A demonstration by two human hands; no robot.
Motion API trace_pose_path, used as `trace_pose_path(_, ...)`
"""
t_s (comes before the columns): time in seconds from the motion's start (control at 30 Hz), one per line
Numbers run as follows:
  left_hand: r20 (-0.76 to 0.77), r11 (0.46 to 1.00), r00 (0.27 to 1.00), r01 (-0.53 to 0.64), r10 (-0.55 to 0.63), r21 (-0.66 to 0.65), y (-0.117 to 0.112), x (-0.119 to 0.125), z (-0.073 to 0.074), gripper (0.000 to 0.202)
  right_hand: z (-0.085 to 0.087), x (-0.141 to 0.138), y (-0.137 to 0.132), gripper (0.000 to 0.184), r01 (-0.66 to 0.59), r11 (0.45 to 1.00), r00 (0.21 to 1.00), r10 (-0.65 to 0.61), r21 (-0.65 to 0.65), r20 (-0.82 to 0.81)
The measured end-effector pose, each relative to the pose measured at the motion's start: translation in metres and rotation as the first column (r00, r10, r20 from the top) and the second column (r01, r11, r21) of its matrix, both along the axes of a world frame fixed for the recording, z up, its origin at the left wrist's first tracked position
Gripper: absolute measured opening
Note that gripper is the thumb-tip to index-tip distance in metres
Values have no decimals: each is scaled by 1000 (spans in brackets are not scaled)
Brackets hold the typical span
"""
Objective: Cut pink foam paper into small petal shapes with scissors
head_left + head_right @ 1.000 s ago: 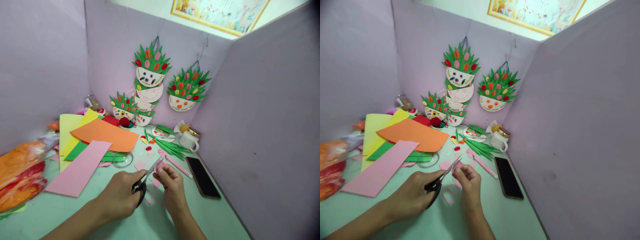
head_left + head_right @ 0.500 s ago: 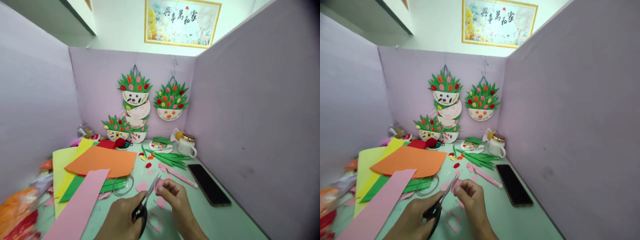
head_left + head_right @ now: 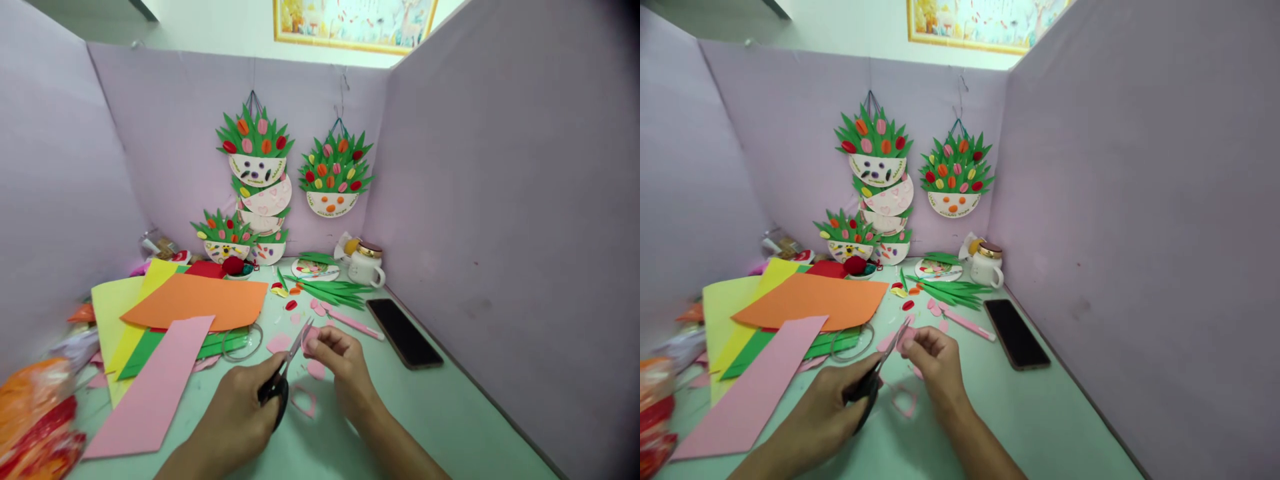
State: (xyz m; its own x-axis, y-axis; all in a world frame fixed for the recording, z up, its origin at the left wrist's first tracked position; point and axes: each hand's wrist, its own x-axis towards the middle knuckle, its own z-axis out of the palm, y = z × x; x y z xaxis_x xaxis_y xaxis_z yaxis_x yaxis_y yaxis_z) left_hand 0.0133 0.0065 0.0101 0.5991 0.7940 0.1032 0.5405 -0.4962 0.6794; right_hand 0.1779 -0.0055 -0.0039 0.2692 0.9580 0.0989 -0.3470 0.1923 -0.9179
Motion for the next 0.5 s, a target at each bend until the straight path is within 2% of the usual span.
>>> trace_pose_path(0.5, 14, 999, 1000, 21, -20, -41, -2, 2, 0, 16, -1, -3, -1, 21, 7, 998, 992, -15, -61, -126)
